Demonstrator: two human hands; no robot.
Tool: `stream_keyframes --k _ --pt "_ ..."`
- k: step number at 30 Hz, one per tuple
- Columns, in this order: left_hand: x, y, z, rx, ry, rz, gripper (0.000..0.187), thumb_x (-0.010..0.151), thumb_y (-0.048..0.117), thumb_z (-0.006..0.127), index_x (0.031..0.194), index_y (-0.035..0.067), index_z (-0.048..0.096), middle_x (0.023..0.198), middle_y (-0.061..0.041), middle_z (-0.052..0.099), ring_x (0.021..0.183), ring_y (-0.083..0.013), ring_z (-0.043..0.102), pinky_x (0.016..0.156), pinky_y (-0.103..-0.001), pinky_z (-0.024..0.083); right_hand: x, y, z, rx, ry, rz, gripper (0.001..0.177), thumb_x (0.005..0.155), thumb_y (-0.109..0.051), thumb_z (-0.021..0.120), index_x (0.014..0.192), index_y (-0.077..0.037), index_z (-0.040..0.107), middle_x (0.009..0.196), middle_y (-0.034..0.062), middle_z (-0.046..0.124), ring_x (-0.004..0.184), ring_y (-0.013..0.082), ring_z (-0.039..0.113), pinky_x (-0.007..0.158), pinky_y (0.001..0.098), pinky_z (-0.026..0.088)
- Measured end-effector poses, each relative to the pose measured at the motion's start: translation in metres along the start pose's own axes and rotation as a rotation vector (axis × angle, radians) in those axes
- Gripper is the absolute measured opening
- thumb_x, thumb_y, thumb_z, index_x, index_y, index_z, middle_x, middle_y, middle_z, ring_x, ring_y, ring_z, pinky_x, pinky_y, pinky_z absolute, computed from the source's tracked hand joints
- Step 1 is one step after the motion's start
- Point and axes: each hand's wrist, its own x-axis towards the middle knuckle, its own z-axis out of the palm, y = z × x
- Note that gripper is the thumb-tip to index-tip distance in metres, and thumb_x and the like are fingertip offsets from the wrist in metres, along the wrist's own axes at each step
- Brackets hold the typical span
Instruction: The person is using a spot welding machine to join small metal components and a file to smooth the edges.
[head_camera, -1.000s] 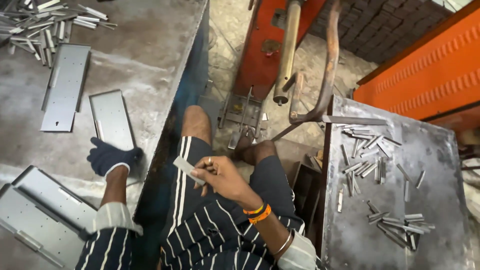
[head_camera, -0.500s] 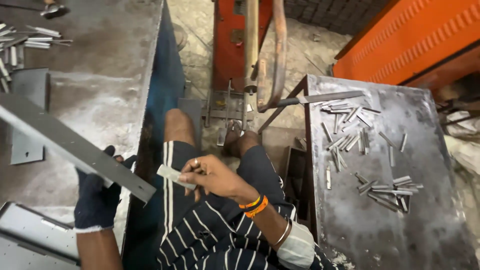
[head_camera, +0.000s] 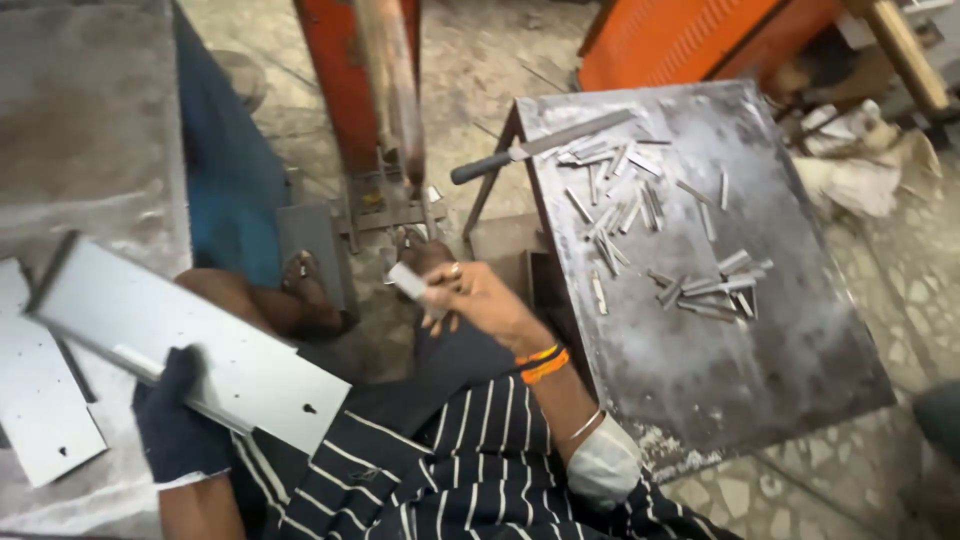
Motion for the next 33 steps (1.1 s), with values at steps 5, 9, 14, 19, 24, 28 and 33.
stream_keyframes --k 5,9,14,19,24,28,33 --pt "-0.006 -0.027 0.067 0.139 -0.073 -0.081 0.043 0.100 0.014 0.070 0.138 -0.001 0.058 0.112 -0.012 0.068 0.093 -0.0230 0.070 0.083 -0.036 0.056 -0.033 0.001 -0.055 0.188 0.234 -0.111 0.022 0.094 -0.016 0.067 0.112 -0.005 0.061 0.087 0.0096 0.076 0.073 0.0163 0.075 0.063 0.0266 0.056" --pt "0.004 -0.066 0.102 0.221 -0.217 -0.188 0.038 0.099 0.020 0.071 0.127 -0.005 0.065 0.111 -0.011 0.072 0.093 -0.0199 0.070 0.084 -0.032 0.055 -0.046 0.035 -0.106 0.228 0.513 -0.197 0.020 0.093 -0.011 0.075 0.106 -0.005 0.061 0.085 0.0073 0.069 0.073 0.0171 0.068 0.063 0.0290 0.051" --pt "-0.016 -0.090 0.151 0.020 -0.267 -0.381 0.039 0.101 0.031 0.065 0.124 0.000 0.067 0.109 -0.006 0.073 0.095 -0.0158 0.070 0.084 -0.030 0.055 -0.046 0.111 -0.190 -0.335 1.042 -0.046 0.027 0.091 -0.021 0.082 0.096 0.001 0.068 0.084 0.0124 0.071 0.077 0.0291 0.070 0.069 0.0369 0.051" --pt "-0.037 -0.092 0.178 0.064 -0.288 -0.394 0.035 0.104 0.027 0.067 0.124 -0.003 0.066 0.106 -0.007 0.071 0.093 -0.0161 0.068 0.081 -0.032 0.055 -0.062 0.121 -0.223 -0.847 1.367 0.316 0.041 0.078 -0.037 0.085 0.104 -0.006 0.074 0.093 0.0178 0.075 0.089 0.0385 0.072 0.077 0.0478 0.054" --pt "-0.049 -0.083 0.197 0.202 -0.304 -0.387 0.033 0.096 0.019 0.064 0.123 0.000 0.066 0.107 -0.008 0.073 0.091 -0.0164 0.071 0.079 -0.031 0.058 -0.063 0.129 -0.235 -1.073 1.347 0.349 0.043 0.073 -0.031 0.084 0.109 -0.009 0.075 0.100 0.0211 0.075 0.096 0.0439 0.069 0.082 0.0537 0.052" --pt "-0.045 -0.095 0.187 0.208 -0.334 -0.375 0.034 0.099 0.018 0.066 0.126 -0.003 0.065 0.109 -0.010 0.071 0.093 -0.0175 0.069 0.080 -0.032 0.057 -0.061 0.134 -0.241 -1.107 1.335 0.362 0.037 0.076 -0.027 0.081 0.107 -0.008 0.075 0.099 0.0219 0.075 0.095 0.0439 0.070 0.082 0.0547 0.052" --pt "-0.038 -0.104 0.181 0.190 -0.271 -0.358 0.039 0.095 0.014 0.067 0.130 0.000 0.064 0.115 -0.007 0.071 0.099 -0.0173 0.068 0.086 -0.033 0.055 -0.060 0.126 -0.243 -1.129 1.309 0.381 0.028 0.078 -0.024 0.078 0.099 -0.007 0.074 0.095 0.0229 0.074 0.092 0.0446 0.070 0.081 0.0559 0.052"
